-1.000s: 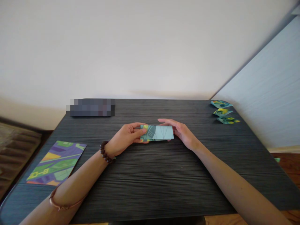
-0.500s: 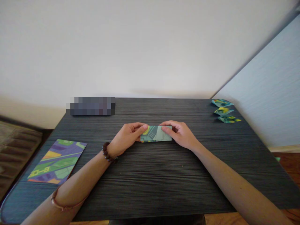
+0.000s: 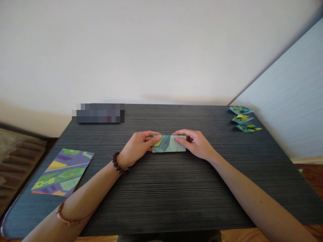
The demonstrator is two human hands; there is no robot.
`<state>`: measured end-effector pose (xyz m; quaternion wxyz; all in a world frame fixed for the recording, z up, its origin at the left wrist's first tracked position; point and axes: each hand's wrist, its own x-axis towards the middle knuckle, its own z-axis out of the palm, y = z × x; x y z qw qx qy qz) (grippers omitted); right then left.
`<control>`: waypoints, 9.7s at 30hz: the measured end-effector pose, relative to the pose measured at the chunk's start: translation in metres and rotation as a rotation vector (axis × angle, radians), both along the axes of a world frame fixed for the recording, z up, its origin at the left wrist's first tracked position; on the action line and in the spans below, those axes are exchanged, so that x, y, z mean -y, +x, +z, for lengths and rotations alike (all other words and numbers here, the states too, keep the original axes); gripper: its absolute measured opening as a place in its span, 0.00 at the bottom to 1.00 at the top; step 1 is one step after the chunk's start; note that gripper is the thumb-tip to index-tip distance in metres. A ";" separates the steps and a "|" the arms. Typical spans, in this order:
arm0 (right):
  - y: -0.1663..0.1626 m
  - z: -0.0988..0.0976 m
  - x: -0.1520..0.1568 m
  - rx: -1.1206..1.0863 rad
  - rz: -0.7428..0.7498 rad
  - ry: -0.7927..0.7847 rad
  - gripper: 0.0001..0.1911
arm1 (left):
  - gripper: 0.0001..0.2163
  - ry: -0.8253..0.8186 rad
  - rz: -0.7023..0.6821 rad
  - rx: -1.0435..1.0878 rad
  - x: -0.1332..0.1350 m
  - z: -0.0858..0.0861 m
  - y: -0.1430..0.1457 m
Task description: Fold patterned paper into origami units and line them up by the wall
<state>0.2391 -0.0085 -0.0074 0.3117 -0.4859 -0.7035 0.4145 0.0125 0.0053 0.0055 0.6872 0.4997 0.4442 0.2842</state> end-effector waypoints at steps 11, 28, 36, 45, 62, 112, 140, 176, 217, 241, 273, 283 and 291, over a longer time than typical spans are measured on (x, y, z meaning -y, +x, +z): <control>0.000 0.001 0.000 -0.005 0.007 0.009 0.14 | 0.16 0.021 0.018 -0.016 0.000 -0.001 0.001; 0.001 -0.001 -0.002 -0.062 0.022 -0.035 0.13 | 0.14 0.072 0.140 -0.054 0.008 0.001 0.004; -0.008 0.030 0.015 0.047 0.068 0.138 0.05 | 0.13 0.229 0.008 -0.254 0.016 0.006 0.009; -0.026 0.030 0.028 0.118 -0.015 0.115 0.01 | 0.12 0.277 -0.076 -0.321 0.029 0.006 0.017; -0.026 0.028 0.026 0.156 0.008 -0.014 0.03 | 0.11 0.244 -0.078 -0.310 0.027 0.007 0.017; -0.016 0.013 0.025 0.075 0.041 0.121 0.09 | 0.12 0.338 -0.014 -0.275 0.017 0.003 0.004; -0.009 0.014 0.025 0.307 0.126 0.579 0.07 | 0.07 0.958 -0.100 -0.760 0.015 0.005 -0.005; -0.015 -0.001 0.017 0.350 -0.146 0.311 0.04 | 0.13 1.183 -0.313 -0.771 0.015 -0.010 -0.001; 0.003 0.004 0.024 0.573 0.351 0.525 0.19 | 0.12 1.334 -0.428 -0.811 0.014 -0.008 -0.013; -0.003 0.001 0.025 0.596 0.352 0.638 0.18 | 0.11 1.433 -0.380 -0.872 0.014 -0.012 -0.015; -0.004 0.003 0.029 0.628 0.351 0.697 0.17 | 0.11 1.448 -0.302 -1.009 0.027 -0.001 0.003; -0.002 0.003 0.034 0.608 0.342 0.723 0.17 | 0.11 1.380 -0.212 -0.954 0.028 -0.006 0.007; -0.012 0.004 0.017 0.508 0.212 0.580 0.12 | 0.11 1.319 -0.234 -0.937 0.025 -0.006 0.007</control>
